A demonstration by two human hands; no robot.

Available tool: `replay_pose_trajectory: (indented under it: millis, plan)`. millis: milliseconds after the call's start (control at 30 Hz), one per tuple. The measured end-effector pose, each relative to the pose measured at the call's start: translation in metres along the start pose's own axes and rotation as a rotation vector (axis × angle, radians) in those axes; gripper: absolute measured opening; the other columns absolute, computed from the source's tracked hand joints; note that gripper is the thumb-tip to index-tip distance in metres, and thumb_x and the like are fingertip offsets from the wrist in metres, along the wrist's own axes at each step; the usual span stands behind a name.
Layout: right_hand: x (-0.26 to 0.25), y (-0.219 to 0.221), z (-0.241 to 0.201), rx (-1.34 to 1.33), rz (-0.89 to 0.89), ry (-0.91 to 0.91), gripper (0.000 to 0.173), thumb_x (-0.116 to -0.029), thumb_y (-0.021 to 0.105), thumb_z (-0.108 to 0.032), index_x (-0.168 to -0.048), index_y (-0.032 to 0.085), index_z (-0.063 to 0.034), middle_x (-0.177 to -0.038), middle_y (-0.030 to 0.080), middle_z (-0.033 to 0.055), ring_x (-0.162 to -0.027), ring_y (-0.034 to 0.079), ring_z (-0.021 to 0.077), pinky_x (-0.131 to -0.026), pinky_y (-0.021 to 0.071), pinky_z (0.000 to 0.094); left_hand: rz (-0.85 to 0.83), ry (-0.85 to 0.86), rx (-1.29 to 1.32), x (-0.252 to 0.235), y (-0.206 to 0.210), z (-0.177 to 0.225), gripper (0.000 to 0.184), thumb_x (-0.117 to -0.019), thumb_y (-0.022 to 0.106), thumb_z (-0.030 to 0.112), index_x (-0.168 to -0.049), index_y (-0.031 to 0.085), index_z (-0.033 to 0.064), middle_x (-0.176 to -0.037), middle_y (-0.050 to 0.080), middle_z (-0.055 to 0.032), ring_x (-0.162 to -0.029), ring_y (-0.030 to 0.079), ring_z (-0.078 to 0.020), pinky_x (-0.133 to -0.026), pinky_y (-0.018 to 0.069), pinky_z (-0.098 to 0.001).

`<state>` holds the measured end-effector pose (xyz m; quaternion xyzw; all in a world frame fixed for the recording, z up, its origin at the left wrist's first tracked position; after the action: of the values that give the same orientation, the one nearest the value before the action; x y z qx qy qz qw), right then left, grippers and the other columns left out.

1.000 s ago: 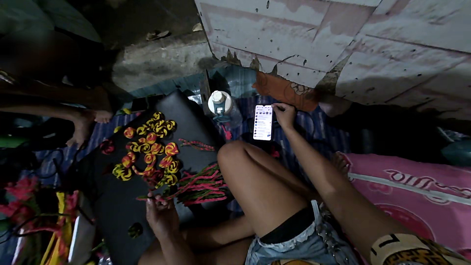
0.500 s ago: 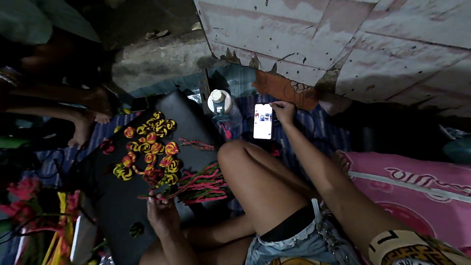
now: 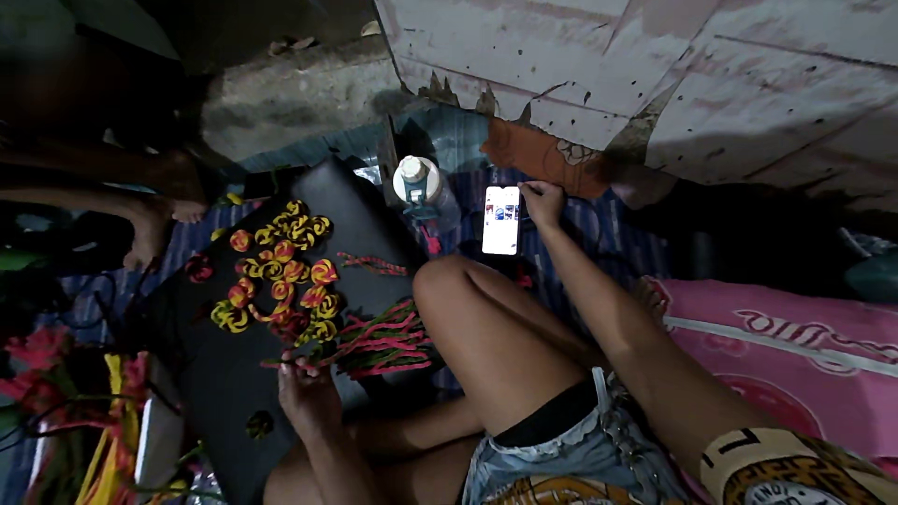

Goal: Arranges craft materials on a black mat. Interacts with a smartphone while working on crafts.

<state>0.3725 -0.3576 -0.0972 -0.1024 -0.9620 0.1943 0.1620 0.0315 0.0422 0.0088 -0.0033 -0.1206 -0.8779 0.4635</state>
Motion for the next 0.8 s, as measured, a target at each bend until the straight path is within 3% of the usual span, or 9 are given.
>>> replay_pose_trajectory:
  millis: [333, 500, 800]
  plan:
    - [-0.0013, 0.0015, 0.0019, -0.035, 0.014, -0.042, 0.025, -0.0968, 0.072, -0.024, -0.110, 0.077, -0.0023, -0.107, 0.075, 0.0150, -0.103, 0.070, 0.0276, -0.097, 0.0496, 0.0516, -0.033, 0.019, 0.001, -0.0018, -0.0014, -0.0011, 0.040, -0.1119, 0.024, 0.021, -0.107, 0.063, 0.0270, -0.077, 0.066, 0.0192, -0.068, 0.062, 0.0058, -0.068, 0.0546, -0.0138]
    - [-0.0017, 0.0032, 0.0031, -0.055, 0.007, -0.043, 0.031, -0.0904, 0.080, -0.022, -0.111, 0.075, 0.0003, -0.102, 0.074, 0.0170, -0.094, 0.068, 0.0273, -0.091, 0.0508, 0.0491, -0.036, 0.027, 0.025, -0.0014, 0.0001, -0.0006, 0.042, -0.1119, 0.023, 0.020, -0.105, 0.064, 0.0260, -0.077, 0.067, 0.0184, -0.068, 0.063, 0.0052, -0.070, 0.0556, -0.0144]
    - [-0.0010, 0.0040, 0.0041, -0.058, -0.014, -0.022, 0.040, -0.0821, 0.087, -0.018, -0.114, 0.073, 0.0015, -0.106, 0.074, 0.0178, -0.098, 0.069, 0.0290, -0.093, 0.0520, 0.0500, -0.024, 0.017, 0.014, -0.0009, 0.0010, 0.0005, 0.041, -0.1121, 0.023, 0.021, -0.106, 0.063, 0.0259, -0.077, 0.066, 0.0185, -0.068, 0.063, 0.0058, -0.068, 0.0550, -0.0136]
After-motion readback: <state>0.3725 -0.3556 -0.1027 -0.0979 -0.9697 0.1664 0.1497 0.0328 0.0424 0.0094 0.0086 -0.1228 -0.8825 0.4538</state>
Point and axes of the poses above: each hand's wrist, its own x-axis away from the middle knuckle, its own y-axis out of the palm, z = x × y, the point moved 7 cm from there along -x, towards the middle knuckle
